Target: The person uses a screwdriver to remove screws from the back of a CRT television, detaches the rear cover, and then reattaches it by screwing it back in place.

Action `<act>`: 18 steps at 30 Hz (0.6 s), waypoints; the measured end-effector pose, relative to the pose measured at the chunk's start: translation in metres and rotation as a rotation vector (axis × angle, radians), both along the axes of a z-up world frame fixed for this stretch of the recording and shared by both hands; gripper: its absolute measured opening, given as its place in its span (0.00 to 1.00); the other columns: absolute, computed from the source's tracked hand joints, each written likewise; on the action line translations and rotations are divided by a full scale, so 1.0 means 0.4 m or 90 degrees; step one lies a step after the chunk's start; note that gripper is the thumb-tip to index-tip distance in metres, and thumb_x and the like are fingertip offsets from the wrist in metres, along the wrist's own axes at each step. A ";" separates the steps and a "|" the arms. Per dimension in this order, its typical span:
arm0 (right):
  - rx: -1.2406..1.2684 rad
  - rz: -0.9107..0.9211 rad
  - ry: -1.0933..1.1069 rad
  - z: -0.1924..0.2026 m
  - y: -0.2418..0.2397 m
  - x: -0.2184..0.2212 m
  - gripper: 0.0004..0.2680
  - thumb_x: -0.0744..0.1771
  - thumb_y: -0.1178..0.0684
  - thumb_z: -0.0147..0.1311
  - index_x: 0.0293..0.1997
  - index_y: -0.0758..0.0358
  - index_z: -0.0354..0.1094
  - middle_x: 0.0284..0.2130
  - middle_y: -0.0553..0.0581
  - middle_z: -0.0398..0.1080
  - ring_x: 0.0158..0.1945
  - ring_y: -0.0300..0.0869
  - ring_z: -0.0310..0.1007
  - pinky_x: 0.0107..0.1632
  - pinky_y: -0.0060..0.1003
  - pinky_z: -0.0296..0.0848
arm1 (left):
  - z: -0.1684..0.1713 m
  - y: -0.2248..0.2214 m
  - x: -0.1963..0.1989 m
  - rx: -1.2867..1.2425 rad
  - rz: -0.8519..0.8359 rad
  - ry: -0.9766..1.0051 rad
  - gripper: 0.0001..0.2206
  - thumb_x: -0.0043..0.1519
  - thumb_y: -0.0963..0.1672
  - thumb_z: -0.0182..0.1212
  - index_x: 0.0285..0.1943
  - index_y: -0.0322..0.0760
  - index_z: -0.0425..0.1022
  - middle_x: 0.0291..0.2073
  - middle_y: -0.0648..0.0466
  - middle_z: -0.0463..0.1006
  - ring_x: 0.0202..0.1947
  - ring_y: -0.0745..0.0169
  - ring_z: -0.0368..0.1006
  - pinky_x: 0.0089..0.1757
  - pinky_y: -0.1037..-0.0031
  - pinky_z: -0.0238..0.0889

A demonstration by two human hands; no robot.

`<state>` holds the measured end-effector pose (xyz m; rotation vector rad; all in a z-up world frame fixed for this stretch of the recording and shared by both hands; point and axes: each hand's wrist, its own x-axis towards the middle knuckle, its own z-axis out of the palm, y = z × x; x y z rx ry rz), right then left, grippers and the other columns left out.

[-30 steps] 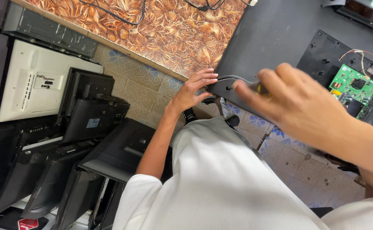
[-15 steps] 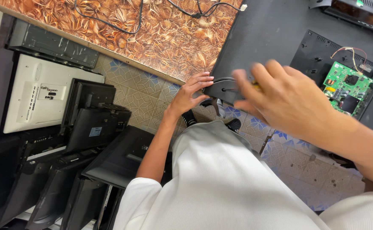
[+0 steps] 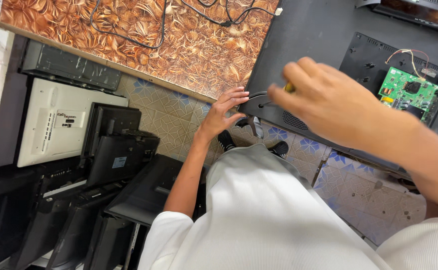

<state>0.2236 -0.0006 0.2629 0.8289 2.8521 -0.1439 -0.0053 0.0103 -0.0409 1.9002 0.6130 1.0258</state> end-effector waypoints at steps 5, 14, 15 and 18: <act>0.240 -0.077 -0.118 -0.011 -0.015 -0.023 0.17 0.70 0.33 0.49 0.53 0.57 0.62 0.39 0.53 0.64 0.38 0.43 0.67 0.37 0.35 0.71 | 0.022 -0.005 -0.002 -0.038 -0.007 0.007 0.23 0.61 0.37 0.72 0.65 0.39 0.72 0.65 0.50 0.72 0.72 0.48 0.61 0.71 0.55 0.54; 0.306 -0.118 -0.053 -0.082 0.004 0.008 0.15 0.76 0.37 0.49 0.35 0.51 0.63 0.27 0.48 0.62 0.24 0.40 0.68 0.24 0.34 0.66 | 0.042 0.004 0.004 0.000 -0.003 0.038 0.21 0.62 0.37 0.71 0.65 0.36 0.73 0.65 0.50 0.72 0.71 0.49 0.63 0.71 0.55 0.54; 0.307 -0.137 -0.059 -0.060 0.001 0.004 0.15 0.76 0.37 0.49 0.35 0.51 0.63 0.27 0.48 0.62 0.24 0.40 0.68 0.24 0.34 0.66 | 0.021 -0.003 0.002 0.003 -0.023 0.037 0.21 0.62 0.37 0.71 0.65 0.36 0.73 0.65 0.50 0.72 0.71 0.49 0.63 0.71 0.55 0.54; 0.201 -0.033 0.023 -0.010 0.009 -0.004 0.20 0.61 0.51 0.59 0.59 0.56 0.64 0.52 0.58 0.63 0.45 0.45 0.64 0.39 0.36 0.70 | 0.002 -0.002 0.003 -0.024 0.015 0.059 0.18 0.62 0.40 0.70 0.61 0.35 0.76 0.60 0.47 0.74 0.68 0.45 0.64 0.68 0.56 0.56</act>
